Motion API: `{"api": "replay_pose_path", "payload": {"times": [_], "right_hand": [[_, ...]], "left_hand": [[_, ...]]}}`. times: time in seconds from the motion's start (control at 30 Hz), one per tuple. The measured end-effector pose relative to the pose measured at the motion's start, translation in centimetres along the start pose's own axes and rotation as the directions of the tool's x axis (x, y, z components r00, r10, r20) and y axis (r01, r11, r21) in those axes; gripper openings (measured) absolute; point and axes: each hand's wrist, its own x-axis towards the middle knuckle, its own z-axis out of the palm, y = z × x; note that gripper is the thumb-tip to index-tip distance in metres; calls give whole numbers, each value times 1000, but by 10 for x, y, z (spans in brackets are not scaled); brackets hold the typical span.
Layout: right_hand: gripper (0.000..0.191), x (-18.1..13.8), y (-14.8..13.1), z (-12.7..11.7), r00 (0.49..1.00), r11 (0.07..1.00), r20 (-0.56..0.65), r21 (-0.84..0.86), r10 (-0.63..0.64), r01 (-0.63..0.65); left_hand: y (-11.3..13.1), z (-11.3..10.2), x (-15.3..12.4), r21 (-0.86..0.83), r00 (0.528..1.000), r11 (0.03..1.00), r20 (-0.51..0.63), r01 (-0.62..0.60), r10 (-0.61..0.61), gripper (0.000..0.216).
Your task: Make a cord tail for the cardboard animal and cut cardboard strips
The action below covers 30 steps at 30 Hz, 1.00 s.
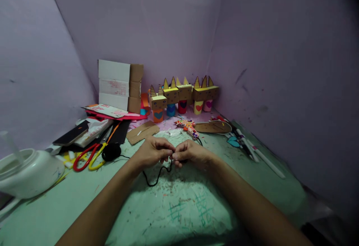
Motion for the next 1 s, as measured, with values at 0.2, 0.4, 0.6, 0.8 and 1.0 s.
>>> {"api": "replay_pose_path", "payload": {"times": [0.2, 0.4, 0.6, 0.8, 1.0], "right_hand": [[22, 1, 2, -4, 999, 999, -35, -10, -34, 34], [25, 2, 2, -5, 996, 998, -60, -18, -60, 59], [31, 3, 2, 0, 996, 998, -82, 50, -26, 30], [34, 2, 0, 4, 995, 986, -97, 164, 20, -4], [25, 2, -2, 6, 983, 992, -179, 109, -38, 58]], "left_hand": [[2, 3, -2, 261, 967, 934, 8, -246, 253, 16], [0, 8, -2, 489, 939, 826, -39, -280, 342, 15], [-4, 13, -1, 551, 949, 810, -97, -199, 300, 13], [-2, 14, -3, 512, 941, 837, -145, -194, 306, 13], [-4, 12, 0, 290, 966, 949, -180, -126, 183, 12]]}}
